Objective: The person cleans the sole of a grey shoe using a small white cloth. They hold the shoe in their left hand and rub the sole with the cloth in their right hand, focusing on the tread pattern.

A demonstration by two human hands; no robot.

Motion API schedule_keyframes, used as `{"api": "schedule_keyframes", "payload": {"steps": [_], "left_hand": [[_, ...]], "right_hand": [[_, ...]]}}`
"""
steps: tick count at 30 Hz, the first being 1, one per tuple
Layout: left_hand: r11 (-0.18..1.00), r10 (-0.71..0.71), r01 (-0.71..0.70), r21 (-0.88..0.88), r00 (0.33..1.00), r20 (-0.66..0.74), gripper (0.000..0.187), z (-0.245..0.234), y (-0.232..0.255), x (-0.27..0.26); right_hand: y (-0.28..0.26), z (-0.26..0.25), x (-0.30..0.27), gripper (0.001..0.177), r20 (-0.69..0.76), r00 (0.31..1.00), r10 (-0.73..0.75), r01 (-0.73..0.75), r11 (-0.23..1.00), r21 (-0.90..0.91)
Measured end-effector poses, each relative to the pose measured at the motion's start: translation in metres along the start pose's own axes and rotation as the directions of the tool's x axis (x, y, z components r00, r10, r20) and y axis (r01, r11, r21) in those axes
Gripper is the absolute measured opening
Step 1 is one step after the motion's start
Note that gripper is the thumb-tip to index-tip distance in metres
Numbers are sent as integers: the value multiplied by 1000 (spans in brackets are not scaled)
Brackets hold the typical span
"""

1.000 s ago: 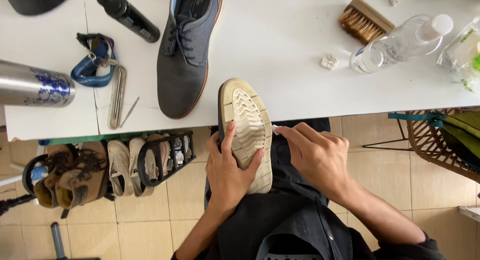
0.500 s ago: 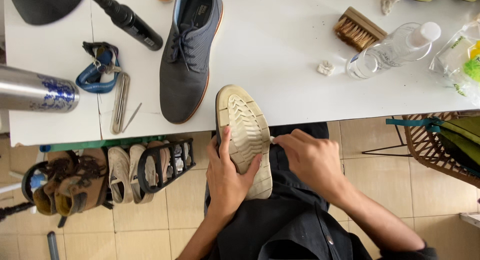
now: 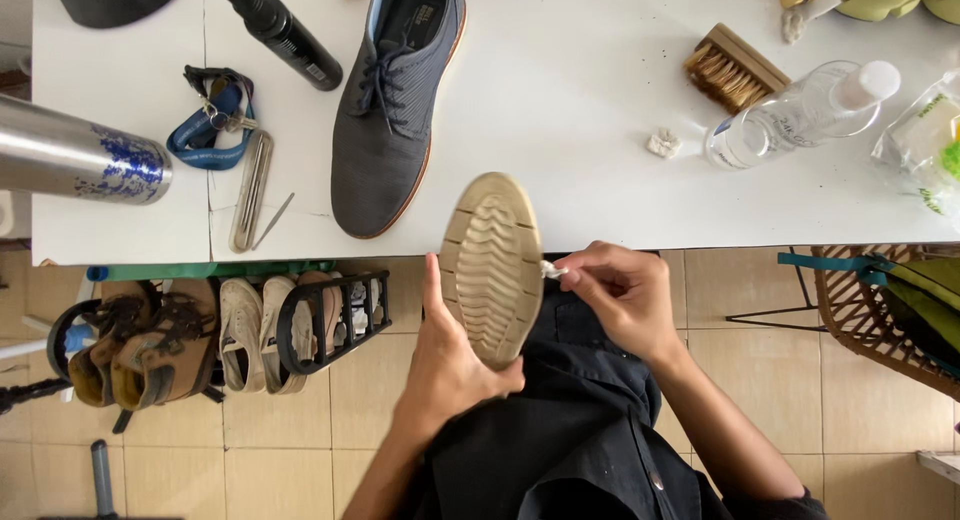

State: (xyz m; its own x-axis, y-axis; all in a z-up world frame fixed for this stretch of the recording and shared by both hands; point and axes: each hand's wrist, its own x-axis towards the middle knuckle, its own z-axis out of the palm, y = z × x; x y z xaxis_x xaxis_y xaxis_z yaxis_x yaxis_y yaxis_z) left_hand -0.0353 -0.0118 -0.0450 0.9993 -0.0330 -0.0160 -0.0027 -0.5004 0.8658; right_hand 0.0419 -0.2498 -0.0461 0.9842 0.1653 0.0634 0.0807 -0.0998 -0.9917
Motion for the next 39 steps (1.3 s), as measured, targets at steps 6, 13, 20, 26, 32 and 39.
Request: {"api": "schedule_keyframes", "payload": {"steps": [6,13,20,26,32,39], "left_hand": [[973,203,-225,54,941,272,153,-50,45,36],[909,263,-392,142,803,535,161,-48,53,82],[636,326,-585,503,794,513,137,-45,60,73],[567,467,-456,686,864,188,99,-40,46,42],[539,403,-363,760,903,145,128,-22,28,43],[441,477,-687,577,724,498,115,-49,43,71]], "right_hand": [[33,-16,0,5,-95,957,-275,290,915,279],[24,-24,0,11,-278,839,-468,446,884,-142],[-13,-4,11,15,-85,899,-429,360,836,-414],[-26,-7,21,13,-48,952,-302,273,910,-311],[-34,-15,23,8,-14,976,-215,206,951,-229],[-19,-59,6,7,61,978,-198,202,976,-82]]}}
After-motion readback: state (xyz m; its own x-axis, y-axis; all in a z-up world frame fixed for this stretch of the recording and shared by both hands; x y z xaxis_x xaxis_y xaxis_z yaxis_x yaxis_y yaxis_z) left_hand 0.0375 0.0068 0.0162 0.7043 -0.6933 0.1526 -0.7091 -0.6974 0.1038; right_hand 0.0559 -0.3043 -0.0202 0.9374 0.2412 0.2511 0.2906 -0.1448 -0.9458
